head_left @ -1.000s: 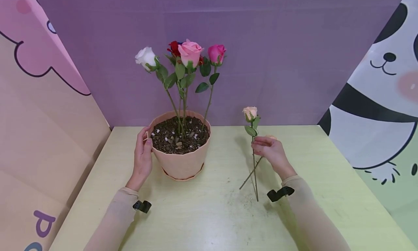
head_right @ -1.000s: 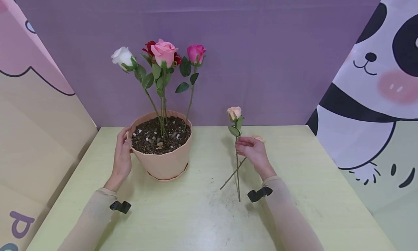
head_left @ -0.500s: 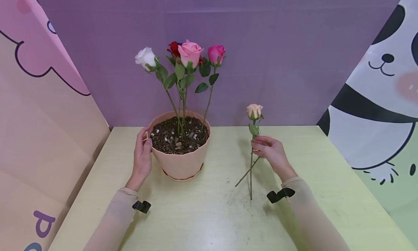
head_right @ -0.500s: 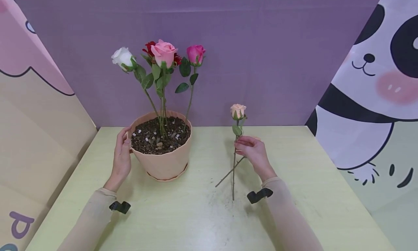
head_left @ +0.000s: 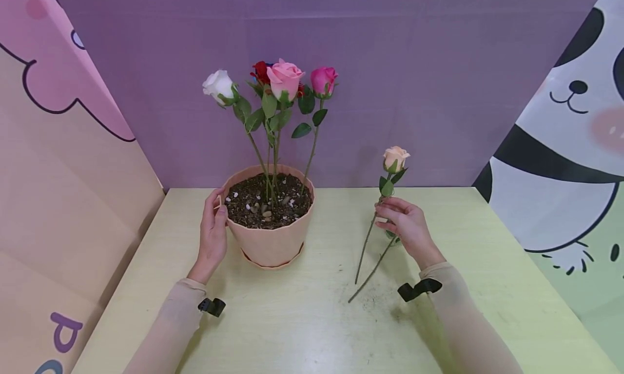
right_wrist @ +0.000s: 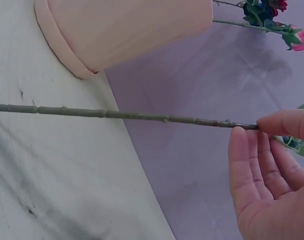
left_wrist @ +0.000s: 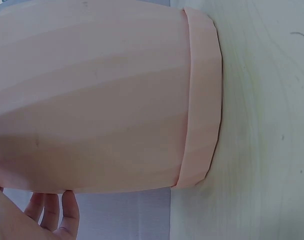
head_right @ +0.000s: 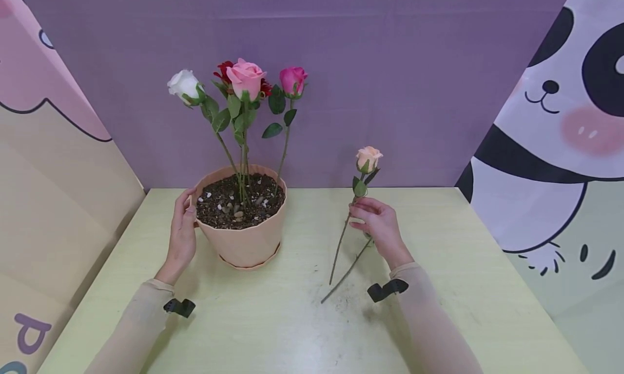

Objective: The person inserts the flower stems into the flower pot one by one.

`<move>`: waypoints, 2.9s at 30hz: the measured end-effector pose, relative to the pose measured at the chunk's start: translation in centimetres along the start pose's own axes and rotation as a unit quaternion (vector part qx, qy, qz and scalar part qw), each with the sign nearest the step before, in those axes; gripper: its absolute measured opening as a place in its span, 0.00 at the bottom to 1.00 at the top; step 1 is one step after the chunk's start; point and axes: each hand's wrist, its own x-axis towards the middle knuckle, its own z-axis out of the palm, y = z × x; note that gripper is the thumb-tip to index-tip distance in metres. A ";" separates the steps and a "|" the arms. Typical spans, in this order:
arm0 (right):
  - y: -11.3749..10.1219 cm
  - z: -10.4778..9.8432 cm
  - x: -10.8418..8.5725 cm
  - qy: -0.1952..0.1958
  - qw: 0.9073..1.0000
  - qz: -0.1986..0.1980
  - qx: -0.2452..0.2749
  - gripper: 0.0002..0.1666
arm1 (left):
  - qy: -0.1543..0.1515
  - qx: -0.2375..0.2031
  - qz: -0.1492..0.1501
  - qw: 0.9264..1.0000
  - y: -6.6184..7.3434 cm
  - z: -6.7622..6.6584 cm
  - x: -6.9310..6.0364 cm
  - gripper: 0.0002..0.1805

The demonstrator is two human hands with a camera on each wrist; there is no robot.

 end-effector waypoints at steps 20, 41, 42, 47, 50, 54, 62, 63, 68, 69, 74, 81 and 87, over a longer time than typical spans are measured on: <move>-1.2 1.4 -0.1 -0.033 0.998 -0.011 0.057 0.06 | 0.001 -0.004 0.001 1.000 0.1 0.1 0.1 0.27; -3.3 3.1 -0.1 -0.032 0.993 -0.023 0.111 0.05 | 0.006 -0.006 0.010 1.000 -0.1 0.1 0.1 0.26; -3.5 3.2 -0.2 -0.034 0.991 -0.021 0.125 0.05 | 0.007 -0.007 0.010 1.000 -0.1 0.1 0.1 0.26; -4.3 3.7 -0.2 -0.039 0.983 -0.016 0.178 0.04 | 0.004 -0.006 0.007 1.000 0.0 0.1 0.1 0.26; -4.8 4.1 -0.2 -0.035 0.980 -0.020 0.195 0.05 | 0.003 -0.005 0.003 1.000 -0.1 0.1 0.1 0.27; -5.2 4.4 -0.2 -0.027 0.977 -0.023 0.211 0.04 | 0.002 -0.006 0.003 1.000 -0.2 0.0 0.1 0.27; -6.3 5.4 -0.4 -0.017 0.969 -0.054 0.242 0.03 | 0.003 -0.004 0.009 1.000 0.0 0.0 0.1 0.26; -6.5 5.6 -0.4 -0.014 0.968 -0.062 0.245 0.02 | 0.003 -0.003 0.008 1.000 0.0 0.0 0.1 0.26; -7.5 6.6 -0.4 0.001 0.960 -0.098 0.261 0.06 | 0.001 -0.004 0.006 1.000 0.2 0.1 0.1 0.27; -7.6 6.8 -0.4 0.003 0.958 -0.104 0.266 0.08 | 0.000 -0.006 0.008 1.000 0.2 0.1 0.1 0.27; -8.2 7.9 -0.4 0.028 0.951 -0.150 0.268 0.09 | 0.003 -0.010 0.015 1.000 0.0 0.2 0.2 0.26; -8.0 9.6 -0.1 0.067 0.945 -0.275 0.165 0.09 | 0.002 -0.006 0.011 1.000 0.1 0.2 0.1 0.26; -7.8 10.8 0.2 0.049 0.921 -0.380 0.071 0.08 | 0.000 -0.003 0.006 1.000 0.1 0.1 0.2 0.26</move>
